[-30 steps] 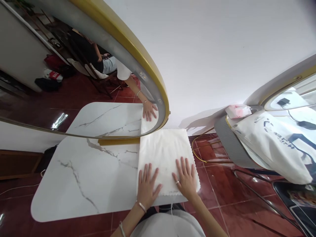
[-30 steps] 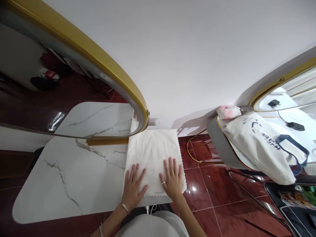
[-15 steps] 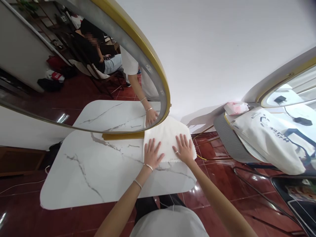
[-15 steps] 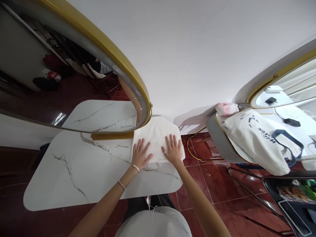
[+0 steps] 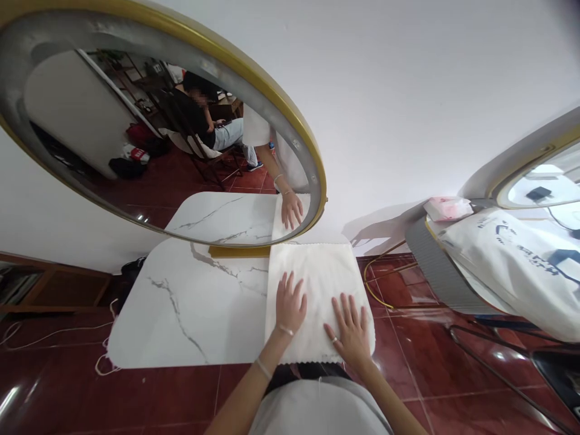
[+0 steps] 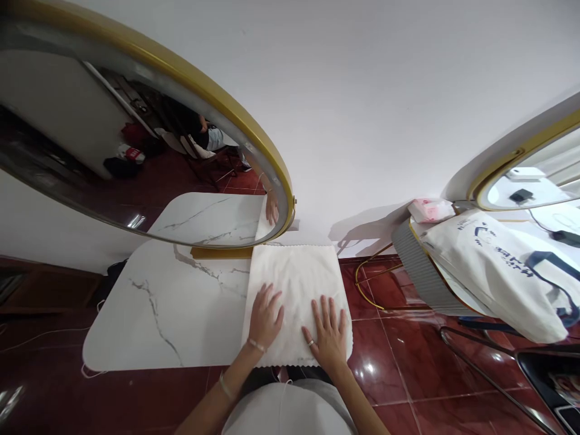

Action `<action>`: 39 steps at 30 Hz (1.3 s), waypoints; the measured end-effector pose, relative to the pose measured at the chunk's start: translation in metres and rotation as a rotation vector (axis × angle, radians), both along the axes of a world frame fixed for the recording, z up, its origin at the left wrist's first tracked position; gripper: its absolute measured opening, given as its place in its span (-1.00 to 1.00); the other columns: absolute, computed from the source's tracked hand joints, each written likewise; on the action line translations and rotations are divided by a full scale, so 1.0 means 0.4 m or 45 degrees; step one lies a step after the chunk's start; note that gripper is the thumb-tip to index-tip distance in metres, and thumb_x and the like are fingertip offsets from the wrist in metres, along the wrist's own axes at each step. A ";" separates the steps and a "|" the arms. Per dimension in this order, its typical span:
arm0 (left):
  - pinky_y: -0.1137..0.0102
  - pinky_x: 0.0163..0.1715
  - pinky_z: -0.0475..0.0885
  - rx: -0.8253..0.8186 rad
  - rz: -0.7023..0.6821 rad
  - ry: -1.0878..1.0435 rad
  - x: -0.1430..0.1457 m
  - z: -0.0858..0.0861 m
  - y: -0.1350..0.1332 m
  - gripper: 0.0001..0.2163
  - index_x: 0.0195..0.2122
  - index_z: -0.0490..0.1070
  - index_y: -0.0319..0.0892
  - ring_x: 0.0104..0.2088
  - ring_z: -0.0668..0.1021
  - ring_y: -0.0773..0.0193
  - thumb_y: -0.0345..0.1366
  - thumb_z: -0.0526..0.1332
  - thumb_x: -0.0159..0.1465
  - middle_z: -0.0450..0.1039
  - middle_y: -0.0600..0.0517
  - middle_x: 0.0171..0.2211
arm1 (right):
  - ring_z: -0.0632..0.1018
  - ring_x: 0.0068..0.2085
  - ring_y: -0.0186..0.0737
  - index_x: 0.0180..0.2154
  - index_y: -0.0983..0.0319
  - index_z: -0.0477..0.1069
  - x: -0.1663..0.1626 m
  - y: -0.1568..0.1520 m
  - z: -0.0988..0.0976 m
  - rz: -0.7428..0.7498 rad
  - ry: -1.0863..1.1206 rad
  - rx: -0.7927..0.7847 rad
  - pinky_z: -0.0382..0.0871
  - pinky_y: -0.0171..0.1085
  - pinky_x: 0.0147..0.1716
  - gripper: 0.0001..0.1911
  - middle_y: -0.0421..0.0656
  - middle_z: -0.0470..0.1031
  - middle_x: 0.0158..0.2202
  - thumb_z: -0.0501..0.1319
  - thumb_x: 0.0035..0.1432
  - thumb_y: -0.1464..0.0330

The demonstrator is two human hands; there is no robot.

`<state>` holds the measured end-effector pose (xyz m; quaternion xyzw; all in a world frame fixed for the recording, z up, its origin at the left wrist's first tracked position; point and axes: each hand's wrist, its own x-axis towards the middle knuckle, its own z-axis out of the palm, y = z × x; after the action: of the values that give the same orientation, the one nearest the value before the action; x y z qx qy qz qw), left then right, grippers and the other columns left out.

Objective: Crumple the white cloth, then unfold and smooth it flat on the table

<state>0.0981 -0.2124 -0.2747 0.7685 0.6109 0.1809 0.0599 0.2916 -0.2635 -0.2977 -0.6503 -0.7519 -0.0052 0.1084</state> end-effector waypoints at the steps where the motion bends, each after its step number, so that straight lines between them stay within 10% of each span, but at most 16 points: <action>1: 0.05 0.26 0.16 0.010 0.000 -0.021 0.006 0.004 0.060 -0.62 0.16 0.31 -0.12 0.34 0.09 0.06 -0.29 0.02 0.33 0.15 -0.09 0.29 | -0.10 0.38 0.08 0.37 0.12 -0.42 -0.002 0.007 0.000 0.004 -0.004 -0.004 -0.18 0.20 0.25 -0.20 -0.06 -0.20 0.40 -0.03 0.28 0.09; 7: 0.02 0.30 0.01 -0.068 0.062 -0.015 -0.030 -0.026 0.281 -0.42 0.32 -0.01 -0.26 0.37 -0.07 0.00 -0.16 0.05 0.32 -0.15 -0.21 0.38 | -0.12 0.38 0.09 0.36 0.05 -0.29 -0.014 0.033 0.004 0.038 -0.010 -0.040 -0.18 0.21 0.25 -0.25 -0.07 -0.26 0.40 0.00 0.28 0.09; 17: 0.03 0.29 -0.01 -0.019 0.140 0.069 -0.168 -0.046 0.239 -0.42 0.34 0.00 -0.17 0.38 -0.08 0.03 -0.12 0.04 0.33 -0.19 -0.16 0.39 | -0.14 0.37 0.23 0.34 -0.01 -0.13 -0.104 0.009 0.018 0.175 0.062 -0.098 -0.25 0.32 0.22 -0.27 -0.07 -0.27 0.40 0.07 0.22 0.06; 32: -0.02 0.29 -0.01 -0.037 0.178 0.118 -0.563 -0.044 0.203 -0.42 0.33 -0.02 -0.20 0.38 -0.17 0.00 -0.16 0.04 0.32 -0.22 -0.18 0.39 | -0.17 0.38 0.11 0.33 -0.07 -0.18 -0.531 0.038 0.042 0.829 0.220 -0.378 -0.66 0.35 0.15 -0.24 -0.10 -0.34 0.40 0.09 0.21 0.01; 39: 0.09 0.31 0.02 -0.067 -0.431 0.134 -0.420 -0.050 0.257 -0.41 0.32 0.00 -0.19 0.38 -0.08 0.20 -0.56 -0.07 0.23 -0.06 -0.08 0.37 | -0.15 0.38 0.09 0.33 -0.07 -0.19 -0.510 0.023 0.060 0.728 0.209 -0.374 -0.63 0.34 0.17 -0.27 -0.12 -0.29 0.40 0.07 0.23 0.02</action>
<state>-0.0701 -0.1094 -0.2946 0.8669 0.4797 0.1115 0.0775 0.0876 -0.2542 -0.2736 -0.4200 -0.8854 0.1862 0.0708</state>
